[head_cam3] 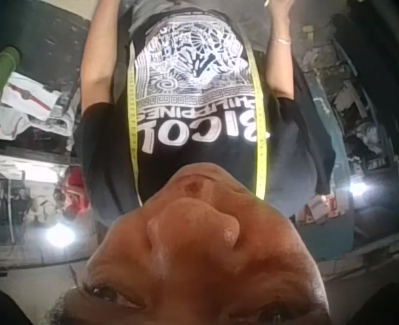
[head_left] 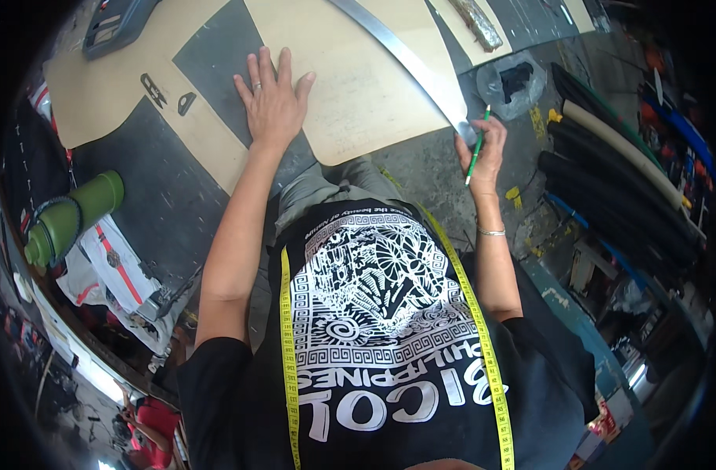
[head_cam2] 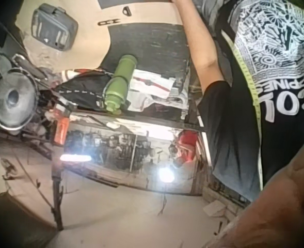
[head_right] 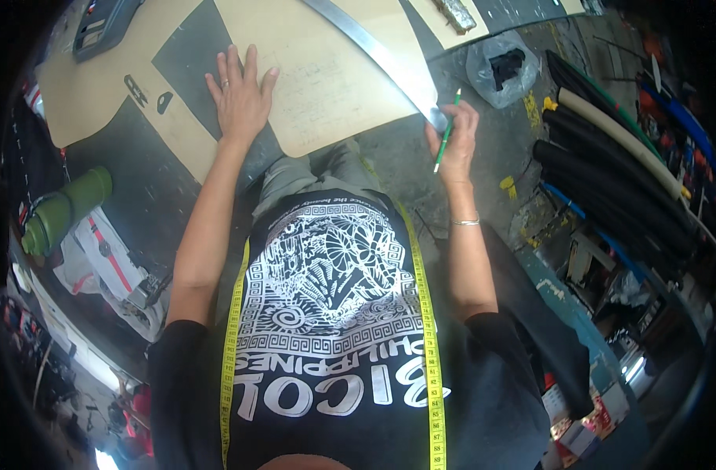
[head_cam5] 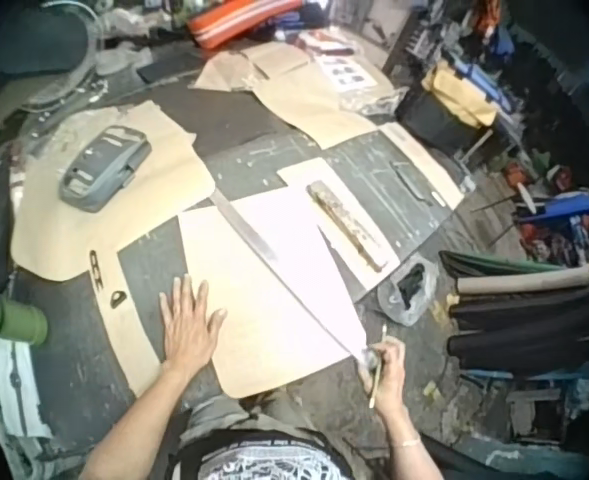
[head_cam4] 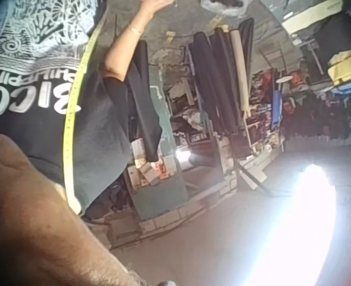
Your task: The person aligns cardboard patterns on a workbench, measures the cardboard pieces using a measuring tape and a metal ruler, and draws marks onto the cardboard with a pencil.
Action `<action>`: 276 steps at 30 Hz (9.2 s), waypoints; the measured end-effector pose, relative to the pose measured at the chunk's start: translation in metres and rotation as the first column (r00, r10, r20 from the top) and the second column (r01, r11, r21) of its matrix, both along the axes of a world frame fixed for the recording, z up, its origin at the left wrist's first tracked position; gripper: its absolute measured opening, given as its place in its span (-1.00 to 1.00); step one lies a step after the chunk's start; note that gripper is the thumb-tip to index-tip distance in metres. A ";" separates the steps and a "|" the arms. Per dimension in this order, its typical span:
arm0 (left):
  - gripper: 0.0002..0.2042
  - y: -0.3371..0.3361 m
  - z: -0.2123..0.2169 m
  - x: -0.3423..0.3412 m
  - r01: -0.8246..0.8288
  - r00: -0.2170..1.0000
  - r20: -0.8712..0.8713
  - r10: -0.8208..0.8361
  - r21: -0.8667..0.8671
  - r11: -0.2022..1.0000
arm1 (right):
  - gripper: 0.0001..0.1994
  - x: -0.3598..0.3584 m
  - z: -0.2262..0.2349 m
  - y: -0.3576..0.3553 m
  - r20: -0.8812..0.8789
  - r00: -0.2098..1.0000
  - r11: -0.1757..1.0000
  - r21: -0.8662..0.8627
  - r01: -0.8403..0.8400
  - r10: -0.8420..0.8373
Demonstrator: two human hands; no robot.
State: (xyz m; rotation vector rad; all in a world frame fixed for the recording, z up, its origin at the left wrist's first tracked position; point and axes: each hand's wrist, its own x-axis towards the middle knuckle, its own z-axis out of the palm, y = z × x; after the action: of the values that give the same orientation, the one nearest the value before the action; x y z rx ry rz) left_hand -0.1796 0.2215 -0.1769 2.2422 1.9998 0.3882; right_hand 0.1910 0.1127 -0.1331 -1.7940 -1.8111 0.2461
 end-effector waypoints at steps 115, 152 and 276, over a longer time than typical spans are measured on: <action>-0.11 0.050 0.097 -0.034 -0.212 0.974 -0.168 0.151 -0.443 0.871 | -0.86 -0.165 -0.002 0.158 -0.317 0.778 0.824 0.021 -0.566 0.542; -0.09 0.050 0.095 -0.031 -0.235 0.969 -0.177 0.174 -0.425 0.874 | -0.88 -0.146 0.001 0.161 -0.612 0.700 0.862 -0.056 -0.504 0.370; -0.08 0.047 0.082 -0.033 -0.214 0.971 -0.170 0.166 -0.323 0.922 | -0.83 -0.140 -0.008 0.122 -0.382 0.776 0.845 0.027 -0.534 0.503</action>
State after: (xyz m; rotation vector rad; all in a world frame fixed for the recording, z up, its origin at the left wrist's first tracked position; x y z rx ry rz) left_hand -0.2121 0.2690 -0.0948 1.9184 2.1639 -0.1005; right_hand 0.0511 0.2347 -0.1412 -1.1411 -1.9841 0.8343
